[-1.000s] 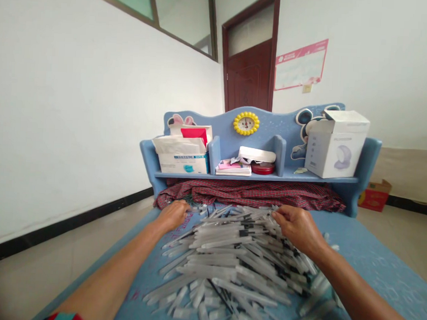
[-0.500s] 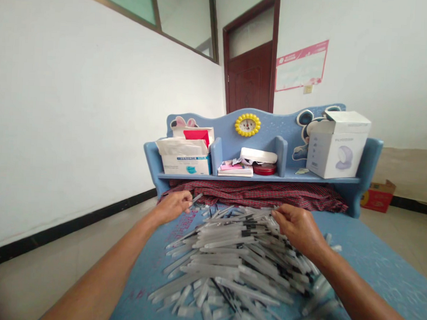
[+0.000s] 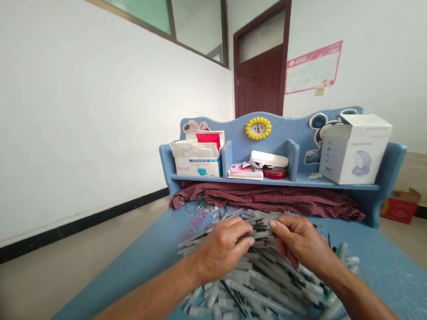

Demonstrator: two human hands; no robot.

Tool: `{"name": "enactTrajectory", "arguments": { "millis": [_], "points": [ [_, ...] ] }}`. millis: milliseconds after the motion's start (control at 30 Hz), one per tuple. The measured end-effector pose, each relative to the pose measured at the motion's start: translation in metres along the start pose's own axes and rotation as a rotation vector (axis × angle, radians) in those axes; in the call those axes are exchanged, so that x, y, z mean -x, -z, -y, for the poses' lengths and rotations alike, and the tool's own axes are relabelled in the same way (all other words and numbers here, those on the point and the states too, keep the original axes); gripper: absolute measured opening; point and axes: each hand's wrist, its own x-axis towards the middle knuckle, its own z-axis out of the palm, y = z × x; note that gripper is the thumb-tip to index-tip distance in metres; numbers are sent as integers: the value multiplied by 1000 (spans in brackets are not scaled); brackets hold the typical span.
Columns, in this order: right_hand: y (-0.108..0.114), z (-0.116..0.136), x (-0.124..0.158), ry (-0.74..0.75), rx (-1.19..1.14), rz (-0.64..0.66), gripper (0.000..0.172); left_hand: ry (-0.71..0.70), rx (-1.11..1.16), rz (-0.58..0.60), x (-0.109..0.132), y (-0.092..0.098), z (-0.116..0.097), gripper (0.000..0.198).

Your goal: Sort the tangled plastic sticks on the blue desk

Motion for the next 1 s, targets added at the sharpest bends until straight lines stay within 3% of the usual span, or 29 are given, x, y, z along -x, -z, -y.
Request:
{"name": "enactTrajectory", "arguments": {
  "millis": [233, 667, 1000],
  "points": [
    [2, -1, 0, -68, 7, 124, 44, -17, -33, 21, 3, -3, 6, 5],
    [4, 2, -5, 46, -222, 125, 30, 43, 14, 34, -2, 1, 5, 8],
    [6, 2, -7, 37, -176, 118, 40, -10, -11, 30, -5, 3, 10, 18]
  ]
}}
